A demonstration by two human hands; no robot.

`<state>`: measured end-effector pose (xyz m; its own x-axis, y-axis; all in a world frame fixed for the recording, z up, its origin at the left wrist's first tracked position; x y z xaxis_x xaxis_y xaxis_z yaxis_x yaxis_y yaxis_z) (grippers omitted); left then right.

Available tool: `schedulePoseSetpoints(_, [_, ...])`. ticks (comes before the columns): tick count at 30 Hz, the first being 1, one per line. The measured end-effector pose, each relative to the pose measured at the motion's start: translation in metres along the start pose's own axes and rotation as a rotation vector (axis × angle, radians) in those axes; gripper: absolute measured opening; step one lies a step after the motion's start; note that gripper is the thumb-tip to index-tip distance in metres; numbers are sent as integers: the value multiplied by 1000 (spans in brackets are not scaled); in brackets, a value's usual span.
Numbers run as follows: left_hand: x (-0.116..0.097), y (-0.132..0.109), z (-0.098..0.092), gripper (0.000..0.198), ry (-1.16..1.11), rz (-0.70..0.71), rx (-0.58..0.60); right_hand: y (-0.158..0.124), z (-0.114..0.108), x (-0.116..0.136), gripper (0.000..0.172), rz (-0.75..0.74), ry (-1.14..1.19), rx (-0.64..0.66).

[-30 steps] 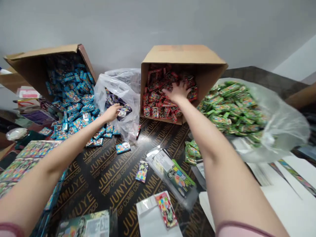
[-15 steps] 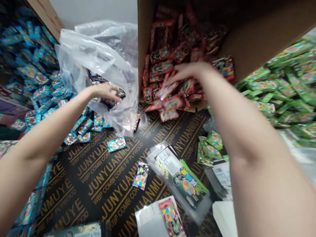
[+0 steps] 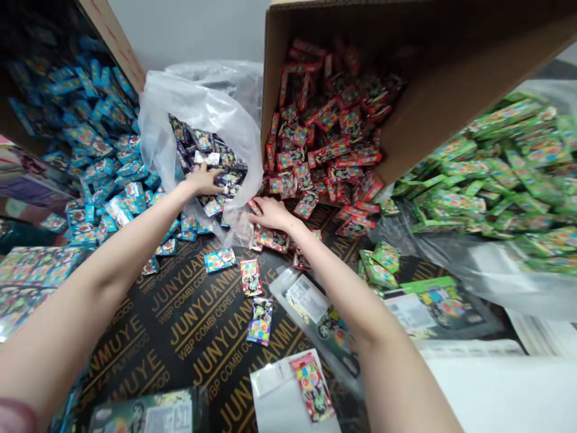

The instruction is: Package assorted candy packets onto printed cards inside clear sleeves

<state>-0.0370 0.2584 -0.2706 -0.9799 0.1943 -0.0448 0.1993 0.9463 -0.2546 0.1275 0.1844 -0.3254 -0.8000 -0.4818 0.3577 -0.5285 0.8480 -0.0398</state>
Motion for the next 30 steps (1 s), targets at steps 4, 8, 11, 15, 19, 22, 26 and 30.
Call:
schedulePoseSetpoints(4, [-19,-47,35,63,18,102,105,-21,5,21,63,-107,78,155])
schedulePoseSetpoints(8, [-33,-114,55,51,61,211,29,-33,-2,31,62,-67,-158,131])
schedulePoseSetpoints(11, [-40,-166,74,51,69,240,-17,-32,5,50,82,-23,-262,80])
schedulePoseSetpoints(15, [-42,-237,102,63,15,218,-31,-36,16,75,95,154,-280,-67])
schedulePoseSetpoints(19, [-27,-309,134,65,-154,191,42,-58,18,102,79,251,-238,-168])
schedulePoseSetpoints(22, [-3,-359,146,56,-320,124,15,-83,16,127,82,208,-122,-187])
schedulePoseSetpoints(26, [19,-408,139,39,-721,96,-194,-133,9,192,90,-150,296,-305])
schedulePoseSetpoints(30, [12,-419,150,47,-1368,67,-220,-188,17,251,92,-378,578,-362])
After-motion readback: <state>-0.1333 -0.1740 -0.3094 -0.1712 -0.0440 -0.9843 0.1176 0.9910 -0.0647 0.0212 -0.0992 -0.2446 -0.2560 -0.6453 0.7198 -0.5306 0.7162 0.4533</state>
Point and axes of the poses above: each hand's wrist, its own y-axis towards the middle knuckle, its own z-axis out of the palm, x = y × z, the point moved 10 cm from there along y, towards the middle knuckle, and after that the axes turned 7 degrees about x, right-handed, at the moved point
